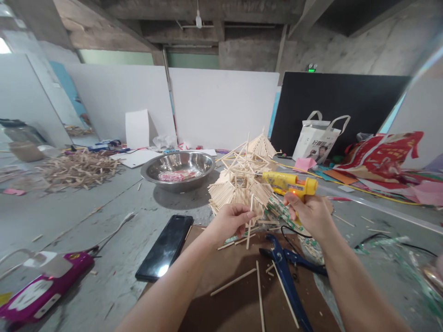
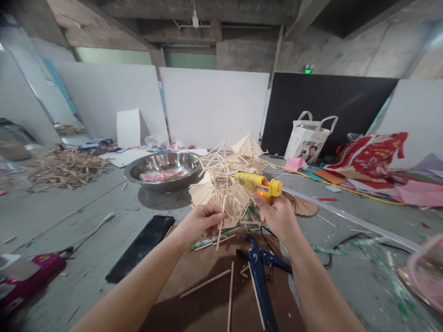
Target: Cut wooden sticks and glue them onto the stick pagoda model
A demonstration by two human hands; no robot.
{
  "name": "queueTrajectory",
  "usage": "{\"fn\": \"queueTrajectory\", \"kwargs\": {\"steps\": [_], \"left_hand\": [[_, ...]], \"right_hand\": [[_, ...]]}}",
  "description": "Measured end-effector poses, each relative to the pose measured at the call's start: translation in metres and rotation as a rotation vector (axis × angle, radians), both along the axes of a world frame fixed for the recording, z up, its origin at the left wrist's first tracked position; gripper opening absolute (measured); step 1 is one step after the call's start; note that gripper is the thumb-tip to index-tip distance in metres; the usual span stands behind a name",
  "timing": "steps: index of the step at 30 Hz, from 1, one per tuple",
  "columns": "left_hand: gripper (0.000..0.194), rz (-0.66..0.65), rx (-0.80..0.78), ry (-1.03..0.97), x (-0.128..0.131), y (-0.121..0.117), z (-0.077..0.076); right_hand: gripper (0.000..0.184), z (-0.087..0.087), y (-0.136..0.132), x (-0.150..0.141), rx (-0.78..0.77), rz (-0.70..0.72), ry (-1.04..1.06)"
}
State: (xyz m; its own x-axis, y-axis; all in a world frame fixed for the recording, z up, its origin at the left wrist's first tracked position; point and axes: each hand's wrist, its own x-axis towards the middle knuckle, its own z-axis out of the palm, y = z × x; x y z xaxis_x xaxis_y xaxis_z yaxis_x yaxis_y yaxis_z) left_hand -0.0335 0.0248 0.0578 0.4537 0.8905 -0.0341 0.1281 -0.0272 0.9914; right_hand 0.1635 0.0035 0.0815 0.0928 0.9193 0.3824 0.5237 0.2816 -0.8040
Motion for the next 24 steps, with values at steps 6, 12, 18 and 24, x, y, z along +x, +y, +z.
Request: {"fn": "queueTrajectory", "kwargs": {"steps": [6, 12, 18, 24], "left_hand": [[0.031, 0.004, -0.001, 0.005, -0.001, 0.000, -0.001], [0.029, 0.017, -0.009, -0.003, -0.001, -0.002, 0.002], [0.029, 0.034, -0.017, -0.035, -0.004, -0.004, 0.008], [0.030, 0.029, -0.002, -0.064, -0.007, -0.005, 0.012]], "right_hand": [[0.039, 0.000, 0.001, 0.001, 0.008, -0.022, -0.008], [0.038, -0.001, 0.003, 0.002, 0.031, -0.049, 0.038], [0.035, 0.004, -0.001, 0.008, -0.022, 0.103, 0.238], [0.032, 0.008, -0.008, 0.012, -0.110, 0.330, 0.413]]}}
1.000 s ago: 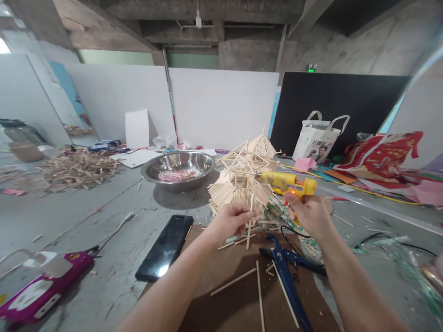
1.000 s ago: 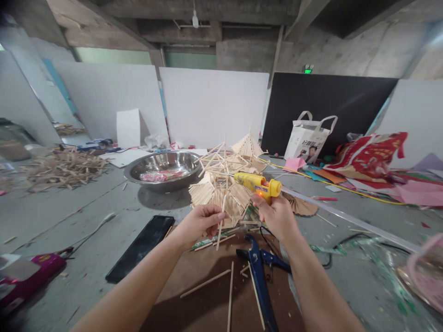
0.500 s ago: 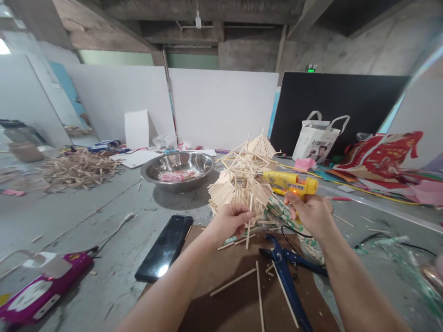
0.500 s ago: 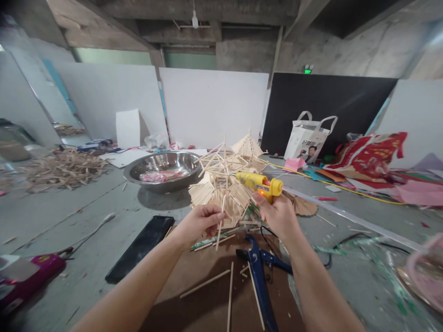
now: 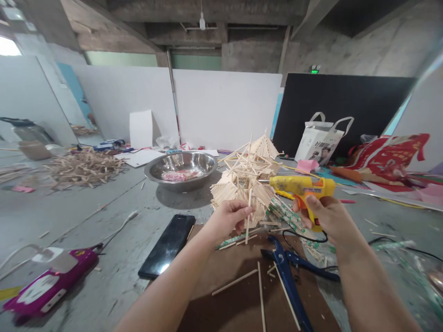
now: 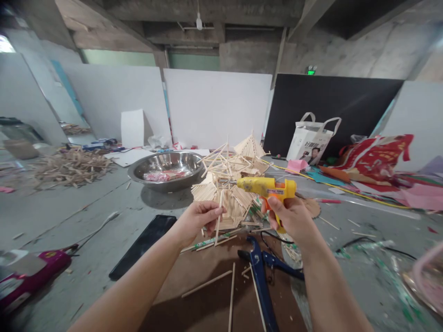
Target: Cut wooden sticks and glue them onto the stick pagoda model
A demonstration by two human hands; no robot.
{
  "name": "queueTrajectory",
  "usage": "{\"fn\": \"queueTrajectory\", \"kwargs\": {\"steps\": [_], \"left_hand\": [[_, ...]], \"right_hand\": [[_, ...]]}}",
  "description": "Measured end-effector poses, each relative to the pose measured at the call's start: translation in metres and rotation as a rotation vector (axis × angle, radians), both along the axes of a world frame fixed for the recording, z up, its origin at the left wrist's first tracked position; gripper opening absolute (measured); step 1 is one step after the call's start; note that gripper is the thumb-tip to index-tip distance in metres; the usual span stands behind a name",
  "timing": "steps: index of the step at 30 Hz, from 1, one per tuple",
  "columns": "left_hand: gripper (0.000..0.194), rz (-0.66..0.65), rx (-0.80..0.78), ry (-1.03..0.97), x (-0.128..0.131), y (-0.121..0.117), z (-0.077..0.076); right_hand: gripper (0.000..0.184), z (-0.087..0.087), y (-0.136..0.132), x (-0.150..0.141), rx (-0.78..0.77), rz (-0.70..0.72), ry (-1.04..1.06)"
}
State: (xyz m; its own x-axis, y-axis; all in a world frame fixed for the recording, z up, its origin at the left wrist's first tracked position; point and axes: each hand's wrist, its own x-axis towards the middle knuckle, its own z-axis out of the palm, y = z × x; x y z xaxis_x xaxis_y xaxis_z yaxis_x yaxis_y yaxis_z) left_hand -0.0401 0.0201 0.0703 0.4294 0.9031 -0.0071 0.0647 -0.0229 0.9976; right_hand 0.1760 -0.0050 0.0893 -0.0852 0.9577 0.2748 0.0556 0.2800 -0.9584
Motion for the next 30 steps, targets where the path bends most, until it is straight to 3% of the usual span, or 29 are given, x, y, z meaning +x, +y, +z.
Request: {"fn": "queueTrajectory", "kwargs": {"steps": [6, 13, 30], "left_hand": [[0.027, 0.043, 0.064, 0.008, -0.0013, 0.0000, 0.0009], [0.026, 0.075, 0.169, 0.047, -0.0017, 0.0012, -0.0014], [0.027, 0.095, 0.204, 0.067, -0.0005, 0.0020, -0.0029]], "right_hand": [[0.034, -0.0013, -0.0015, 0.0001, -0.015, 0.030, -0.107], [0.033, -0.0033, -0.0022, -0.0018, -0.031, 0.052, -0.087], [0.034, -0.0036, -0.0014, -0.0016, -0.029, 0.024, -0.134]]}}
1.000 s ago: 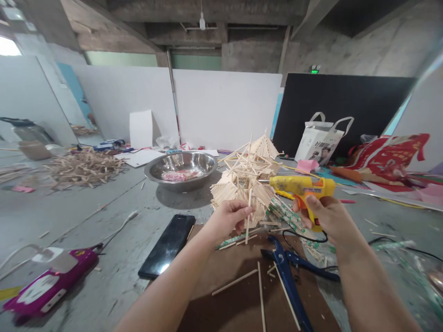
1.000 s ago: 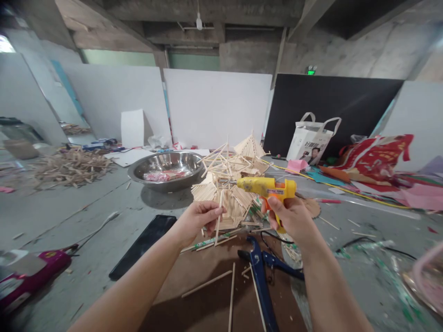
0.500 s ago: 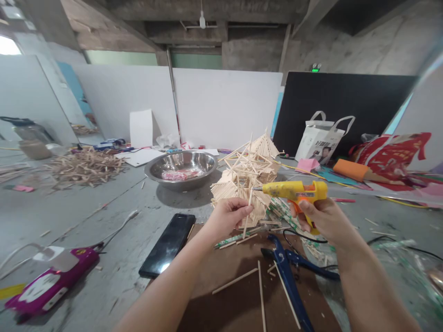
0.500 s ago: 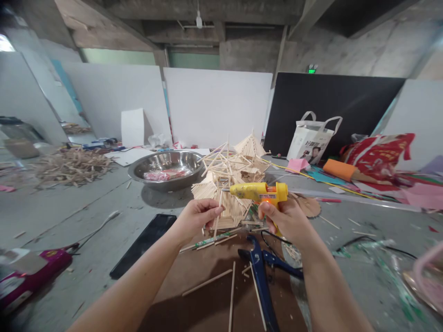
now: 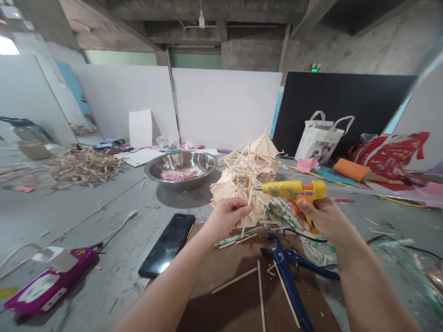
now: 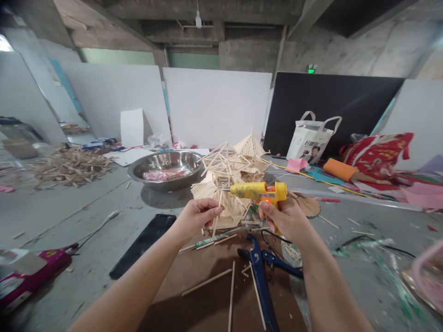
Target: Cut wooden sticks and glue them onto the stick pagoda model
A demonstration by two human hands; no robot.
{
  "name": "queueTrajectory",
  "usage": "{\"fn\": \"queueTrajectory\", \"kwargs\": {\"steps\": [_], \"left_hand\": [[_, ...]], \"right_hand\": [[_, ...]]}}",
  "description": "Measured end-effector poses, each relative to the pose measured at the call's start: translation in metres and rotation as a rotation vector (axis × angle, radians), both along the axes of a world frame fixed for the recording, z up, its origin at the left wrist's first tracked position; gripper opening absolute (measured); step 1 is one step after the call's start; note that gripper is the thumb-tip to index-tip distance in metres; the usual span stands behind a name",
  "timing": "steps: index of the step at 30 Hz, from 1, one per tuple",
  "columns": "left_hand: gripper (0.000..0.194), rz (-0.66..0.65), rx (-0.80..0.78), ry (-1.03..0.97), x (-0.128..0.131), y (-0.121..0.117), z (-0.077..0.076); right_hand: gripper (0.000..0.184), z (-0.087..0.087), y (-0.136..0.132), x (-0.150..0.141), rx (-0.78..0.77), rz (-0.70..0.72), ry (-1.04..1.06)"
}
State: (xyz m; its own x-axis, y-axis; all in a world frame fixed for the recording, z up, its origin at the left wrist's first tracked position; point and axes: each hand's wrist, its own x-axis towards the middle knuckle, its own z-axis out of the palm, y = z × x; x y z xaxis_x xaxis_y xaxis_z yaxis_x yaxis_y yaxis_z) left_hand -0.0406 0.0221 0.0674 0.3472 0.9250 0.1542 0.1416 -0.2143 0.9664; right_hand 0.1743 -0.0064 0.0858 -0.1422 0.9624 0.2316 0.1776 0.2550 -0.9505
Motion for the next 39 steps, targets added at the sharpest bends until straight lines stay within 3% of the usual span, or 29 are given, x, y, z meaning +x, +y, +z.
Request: {"fn": "queueTrajectory", "kwargs": {"steps": [15, 23, 27, 34, 39], "left_hand": [[0.028, 0.020, 0.021, 0.004, 0.000, 0.000, 0.000], [0.027, 0.052, 0.015, 0.016, 0.000, -0.001, 0.003], [0.026, 0.034, 0.008, 0.004, 0.000, -0.001, 0.002], [0.028, 0.033, -0.002, 0.016, 0.000, -0.002, 0.002], [0.028, 0.034, -0.015, 0.003, 0.000, -0.002, 0.004]], "right_hand": [[0.034, -0.001, 0.003, 0.003, 0.020, -0.022, -0.028], [0.034, 0.005, 0.007, 0.027, 0.132, -0.200, 0.142], [0.034, 0.004, 0.007, 0.037, 0.129, -0.142, 0.188], [0.034, 0.004, -0.001, 0.010, 0.066, -0.005, 0.087], [0.035, -0.001, 0.001, 0.007, 0.040, 0.039, 0.018]]}}
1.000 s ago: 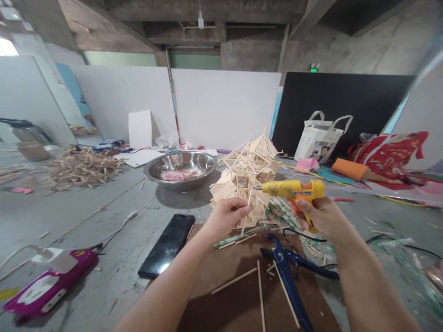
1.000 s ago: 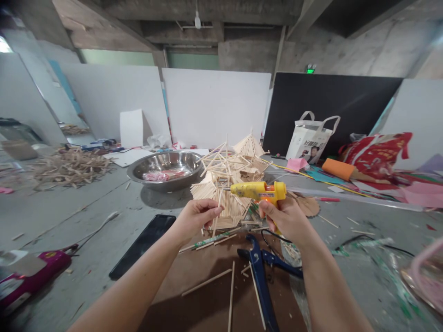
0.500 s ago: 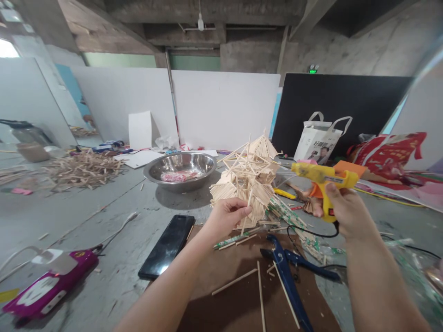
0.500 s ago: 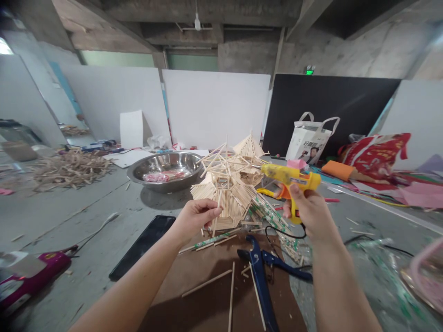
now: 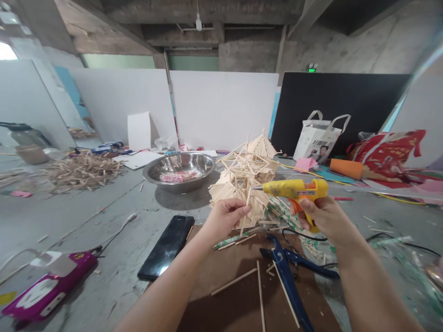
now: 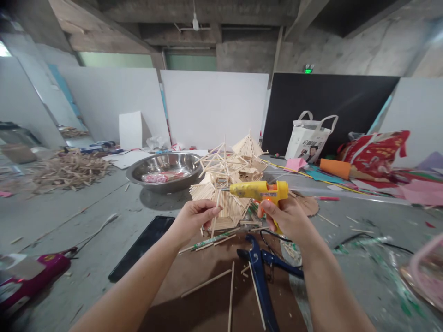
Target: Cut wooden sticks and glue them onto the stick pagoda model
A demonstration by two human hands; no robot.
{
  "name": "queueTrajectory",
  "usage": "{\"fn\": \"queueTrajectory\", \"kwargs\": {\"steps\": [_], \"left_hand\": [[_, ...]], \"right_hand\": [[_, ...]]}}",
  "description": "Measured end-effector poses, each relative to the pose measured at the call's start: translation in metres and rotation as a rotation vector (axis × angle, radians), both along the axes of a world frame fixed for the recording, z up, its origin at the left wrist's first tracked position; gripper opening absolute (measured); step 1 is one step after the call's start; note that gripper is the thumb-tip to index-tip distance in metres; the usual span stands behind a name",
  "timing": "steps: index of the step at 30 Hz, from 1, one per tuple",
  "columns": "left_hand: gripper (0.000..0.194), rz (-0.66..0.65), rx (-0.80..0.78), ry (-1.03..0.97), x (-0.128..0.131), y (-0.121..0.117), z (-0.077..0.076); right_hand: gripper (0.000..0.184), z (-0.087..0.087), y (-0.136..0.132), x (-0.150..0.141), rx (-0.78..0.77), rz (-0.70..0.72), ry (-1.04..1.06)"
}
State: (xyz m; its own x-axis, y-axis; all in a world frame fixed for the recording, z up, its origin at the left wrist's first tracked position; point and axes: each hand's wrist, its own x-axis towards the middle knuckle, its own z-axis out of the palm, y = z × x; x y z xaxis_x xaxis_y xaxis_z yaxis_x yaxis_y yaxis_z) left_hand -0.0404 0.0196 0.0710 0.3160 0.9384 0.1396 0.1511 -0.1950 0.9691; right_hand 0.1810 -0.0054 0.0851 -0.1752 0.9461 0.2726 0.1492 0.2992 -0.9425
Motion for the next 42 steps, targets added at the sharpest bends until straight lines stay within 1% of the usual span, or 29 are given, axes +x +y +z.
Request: {"fn": "queueTrajectory", "kwargs": {"steps": [8, 13, 20, 27, 32, 35, 38, 40, 42], "left_hand": [[0.027, -0.004, 0.020, 0.003, -0.001, -0.001, 0.001], [0.027, -0.004, 0.016, 0.010, -0.001, 0.000, 0.000], [0.027, -0.009, 0.034, 0.028, -0.001, 0.000, 0.000], [0.026, -0.017, 0.037, 0.022, -0.001, 0.000, 0.000], [0.026, -0.041, 0.061, 0.055, -0.001, -0.002, 0.002], [0.025, -0.050, 0.062, 0.053, -0.001, -0.004, 0.004], [0.024, -0.062, 0.043, 0.043, -0.001, -0.005, 0.007], [0.024, -0.067, 0.008, 0.040, 0.000, -0.007, 0.008], [0.023, -0.060, -0.038, 0.026, 0.001, -0.008, 0.010]], "right_hand": [[0.034, 0.001, -0.002, -0.001, -0.019, -0.001, -0.039], [0.033, 0.000, -0.001, -0.001, 0.002, -0.016, -0.021], [0.034, -0.001, 0.000, 0.000, -0.007, -0.020, -0.033], [0.034, -0.005, 0.003, 0.004, -0.001, -0.035, -0.062], [0.034, -0.002, 0.003, 0.000, 0.025, -0.077, -0.029], [0.035, 0.003, 0.005, 0.003, 0.055, -0.178, 0.030], [0.038, 0.003, 0.016, 0.021, 0.068, -0.371, 0.120], [0.042, -0.005, 0.028, 0.042, 0.003, -0.511, 0.196], [0.041, -0.021, 0.043, 0.065, -0.108, -0.638, 0.211]]}}
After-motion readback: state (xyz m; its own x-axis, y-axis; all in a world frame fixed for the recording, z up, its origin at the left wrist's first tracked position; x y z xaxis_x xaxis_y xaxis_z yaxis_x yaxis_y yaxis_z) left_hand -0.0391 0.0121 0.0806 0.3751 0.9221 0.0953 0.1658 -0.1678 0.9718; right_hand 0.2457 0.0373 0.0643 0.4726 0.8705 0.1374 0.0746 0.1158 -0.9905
